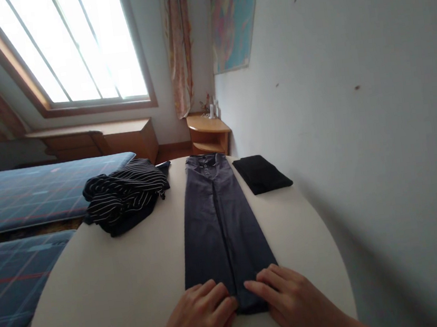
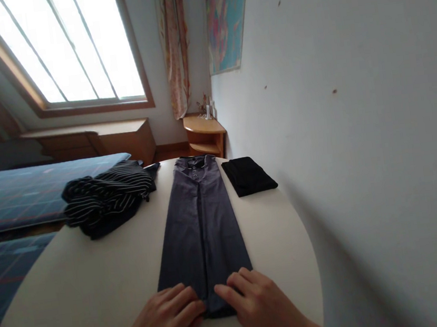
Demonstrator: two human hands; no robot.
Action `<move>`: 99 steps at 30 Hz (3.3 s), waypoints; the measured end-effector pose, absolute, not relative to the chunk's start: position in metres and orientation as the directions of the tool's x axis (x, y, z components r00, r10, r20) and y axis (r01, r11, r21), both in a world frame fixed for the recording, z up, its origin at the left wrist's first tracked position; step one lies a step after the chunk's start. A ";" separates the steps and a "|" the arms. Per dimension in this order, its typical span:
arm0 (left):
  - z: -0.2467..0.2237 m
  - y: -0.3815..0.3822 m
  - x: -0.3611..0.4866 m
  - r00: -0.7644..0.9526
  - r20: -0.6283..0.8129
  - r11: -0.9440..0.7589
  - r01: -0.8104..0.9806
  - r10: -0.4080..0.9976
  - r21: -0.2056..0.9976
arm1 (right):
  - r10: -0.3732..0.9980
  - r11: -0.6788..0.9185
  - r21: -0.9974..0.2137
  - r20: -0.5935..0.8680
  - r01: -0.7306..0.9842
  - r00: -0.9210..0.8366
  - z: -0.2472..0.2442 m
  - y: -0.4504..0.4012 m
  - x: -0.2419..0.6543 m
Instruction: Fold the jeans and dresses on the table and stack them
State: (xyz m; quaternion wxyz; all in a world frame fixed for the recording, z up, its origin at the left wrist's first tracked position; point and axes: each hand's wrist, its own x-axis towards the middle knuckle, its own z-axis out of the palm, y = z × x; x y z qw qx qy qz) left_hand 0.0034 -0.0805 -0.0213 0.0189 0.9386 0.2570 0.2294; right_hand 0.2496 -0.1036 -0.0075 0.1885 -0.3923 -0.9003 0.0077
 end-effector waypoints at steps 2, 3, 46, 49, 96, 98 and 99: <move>-0.021 -0.081 0.004 0.762 0.404 -0.859 0.487 0.506 0.157 | 0.691 0.711 -0.146 0.325 0.688 -0.645 -0.005 -0.104 0.255; -0.021 -0.081 0.004 0.760 0.404 -0.857 0.491 0.510 0.158 | 0.674 0.728 -0.137 0.325 0.672 -0.664 -0.004 -0.104 0.257; -0.027 -0.088 0.023 0.748 0.497 -0.878 0.474 0.440 0.066 | 0.684 0.728 -0.217 0.161 0.651 -0.711 0.005 -0.113 0.268; -0.029 -0.088 0.020 0.718 0.517 -0.869 0.482 0.466 0.115 | 0.695 0.717 -0.228 0.151 0.659 -0.703 0.000 -0.112 0.264; 0.042 -0.058 -0.017 0.864 0.013 -0.651 0.370 0.503 0.663 | 0.365 0.711 -0.630 -0.049 0.312 -0.930 0.001 -0.096 0.250; 0.028 -0.036 -0.016 0.798 0.117 -0.681 0.417 0.592 0.603 | 0.417 0.737 -0.591 0.016 0.328 -0.909 0.005 -0.086 0.247; 0.020 -0.024 -0.015 0.757 0.180 -0.708 0.460 0.628 0.536 | 0.467 0.750 -0.558 0.069 0.354 -0.882 0.006 -0.077 0.246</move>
